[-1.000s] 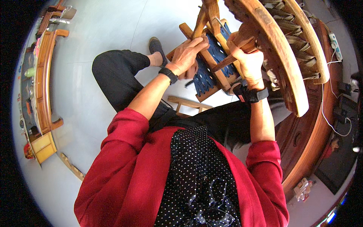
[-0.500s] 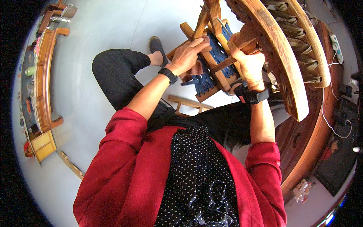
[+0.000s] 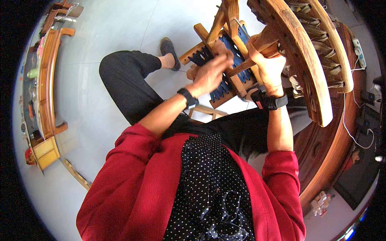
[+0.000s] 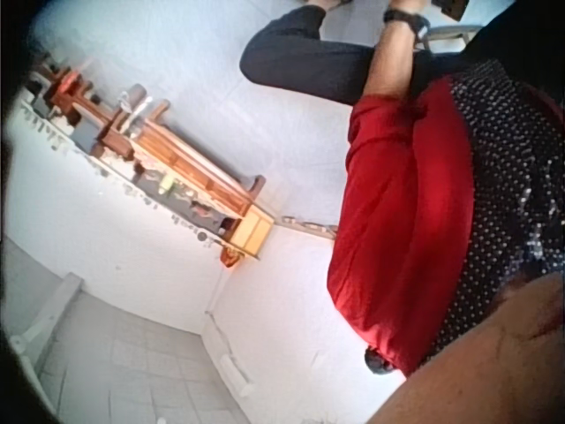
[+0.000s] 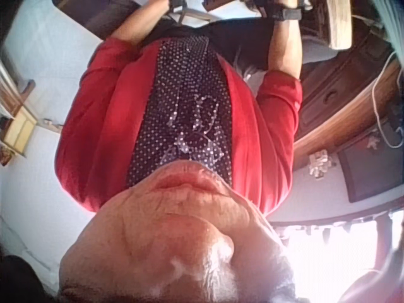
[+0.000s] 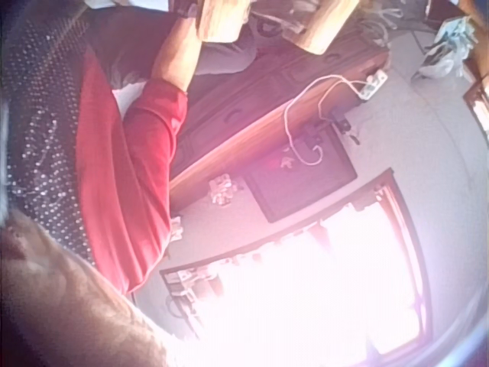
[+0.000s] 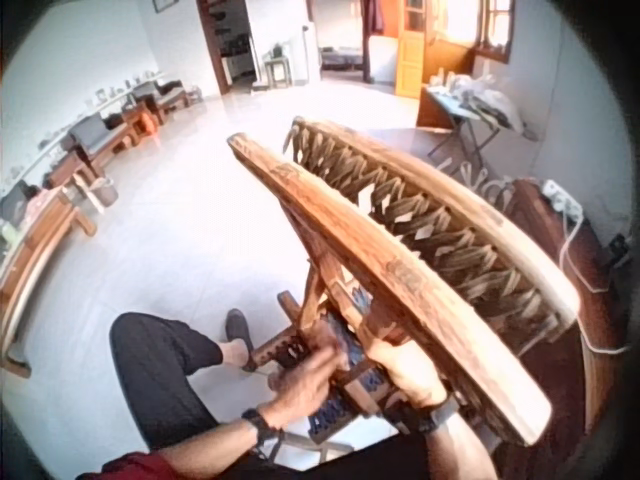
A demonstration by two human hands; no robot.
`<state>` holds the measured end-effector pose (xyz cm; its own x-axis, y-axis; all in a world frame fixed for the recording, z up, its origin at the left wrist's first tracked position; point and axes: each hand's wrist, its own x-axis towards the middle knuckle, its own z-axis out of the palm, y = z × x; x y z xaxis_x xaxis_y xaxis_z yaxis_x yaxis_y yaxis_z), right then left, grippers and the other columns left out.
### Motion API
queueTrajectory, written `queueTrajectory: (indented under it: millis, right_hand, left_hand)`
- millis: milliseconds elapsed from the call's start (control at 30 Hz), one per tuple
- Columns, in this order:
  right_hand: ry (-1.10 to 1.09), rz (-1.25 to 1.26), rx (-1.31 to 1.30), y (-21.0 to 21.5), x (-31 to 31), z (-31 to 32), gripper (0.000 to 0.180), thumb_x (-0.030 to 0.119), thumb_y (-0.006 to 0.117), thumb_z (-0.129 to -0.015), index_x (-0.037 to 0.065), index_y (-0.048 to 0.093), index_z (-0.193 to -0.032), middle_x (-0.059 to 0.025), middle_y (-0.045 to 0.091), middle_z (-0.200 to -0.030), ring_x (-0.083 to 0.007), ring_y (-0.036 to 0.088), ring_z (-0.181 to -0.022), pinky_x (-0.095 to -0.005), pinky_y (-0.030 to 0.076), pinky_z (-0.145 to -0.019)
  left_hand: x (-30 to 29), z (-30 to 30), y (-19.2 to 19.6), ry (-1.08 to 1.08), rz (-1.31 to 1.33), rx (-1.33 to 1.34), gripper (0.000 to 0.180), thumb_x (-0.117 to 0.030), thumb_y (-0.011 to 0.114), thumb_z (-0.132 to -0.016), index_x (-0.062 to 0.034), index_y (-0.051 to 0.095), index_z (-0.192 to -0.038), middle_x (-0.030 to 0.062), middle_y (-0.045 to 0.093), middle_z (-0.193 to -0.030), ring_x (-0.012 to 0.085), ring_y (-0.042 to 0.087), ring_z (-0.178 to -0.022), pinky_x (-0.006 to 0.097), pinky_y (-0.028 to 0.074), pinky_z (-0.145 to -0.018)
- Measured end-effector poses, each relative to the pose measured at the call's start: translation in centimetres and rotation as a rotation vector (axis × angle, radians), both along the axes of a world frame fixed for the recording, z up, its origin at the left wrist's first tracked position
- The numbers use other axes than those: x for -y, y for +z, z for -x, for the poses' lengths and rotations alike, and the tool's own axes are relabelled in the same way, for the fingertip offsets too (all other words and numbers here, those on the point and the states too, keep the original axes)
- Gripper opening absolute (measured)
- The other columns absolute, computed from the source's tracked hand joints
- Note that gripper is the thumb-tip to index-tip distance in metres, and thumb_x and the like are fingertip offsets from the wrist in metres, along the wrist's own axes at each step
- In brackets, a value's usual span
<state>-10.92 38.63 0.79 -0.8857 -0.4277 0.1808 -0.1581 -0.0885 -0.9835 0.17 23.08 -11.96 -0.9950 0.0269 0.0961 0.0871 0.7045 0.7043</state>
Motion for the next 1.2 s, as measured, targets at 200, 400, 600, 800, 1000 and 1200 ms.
queueTrajectory:
  millis: [200,400,600,800,1000,1200]
  right_hand:
    - [0.019,-0.070,-0.043,-0.8,-0.5,0.2,0.018,0.000,0.077,-0.079,0.003,0.069,-0.095,-0.0009,0.068,-0.091,-0.0096,0.063,-0.079,-0.0249,0.051,-0.073]
    - [0.022,0.005,-0.077,-0.6,-0.3,0.0,0.020,0.004,0.078,-0.079,0.004,0.069,-0.096,-0.0005,0.068,-0.094,-0.0097,0.063,-0.085,-0.0267,0.051,-0.078]
    - [0.030,-0.016,-0.035,0.4,-0.2,-0.5,0.021,0.004,0.078,-0.079,0.004,0.069,-0.099,-0.0001,0.068,-0.096,-0.0096,0.063,-0.087,-0.0265,0.051,-0.080]
    - [0.003,-0.028,-0.035,0.3,-0.3,-0.3,0.021,0.004,0.080,-0.078,0.004,0.070,-0.097,-0.0002,0.068,-0.094,-0.0093,0.063,-0.085,-0.0262,0.051,-0.078]
    - [0.048,-0.112,-0.106,0.4,-0.5,0.2,0.020,0.002,0.078,-0.078,0.004,0.068,-0.095,-0.0009,0.068,-0.093,-0.0104,0.063,-0.083,-0.0262,0.052,-0.078]
    - [-0.023,-0.107,-0.062,0.4,-0.2,-0.2,0.020,-0.001,0.077,-0.076,0.004,0.067,-0.092,-0.0024,0.068,-0.090,-0.0112,0.063,-0.080,-0.0264,0.052,-0.075]
  left_hand:
    - [-0.2,-1.4,-0.7,-0.041,0.197,-0.106,0.066,0.006,0.060,-0.079,-0.0145,0.052,-0.141,0.0085,0.048,-0.144,0.0310,0.057,-0.117,0.039,0.051,-0.098]
    - [4.6,2.9,1.3,-0.060,0.308,0.025,0.072,0.010,0.053,-0.078,-0.0242,0.048,-0.141,0.0083,0.044,-0.150,0.0351,0.059,-0.118,0.044,0.057,-0.090]
    - [2.9,1.2,1.6,0.112,0.274,0.047,0.067,0.006,0.056,-0.082,-0.0134,0.044,-0.145,0.0182,0.038,-0.152,0.0409,0.059,-0.118,0.047,0.054,-0.093]
    - [3.1,-2.0,-1.3,0.229,0.332,-0.056,0.069,0.005,0.060,-0.078,-0.0101,0.045,-0.143,0.0145,0.043,-0.149,0.0347,0.064,-0.103,0.045,0.057,-0.084]
    - [3.8,-0.3,0.0,0.113,0.296,-0.081,0.070,0.009,0.053,-0.082,-0.0133,0.040,-0.147,0.0145,0.040,-0.152,0.0396,0.060,-0.113,0.045,0.053,-0.094]
    - [3.4,2.0,1.2,0.076,0.327,-0.136,0.077,0.011,0.054,-0.078,-0.0154,0.039,-0.149,0.0144,0.039,-0.153,0.0400,0.062,-0.108,0.047,0.057,-0.084]
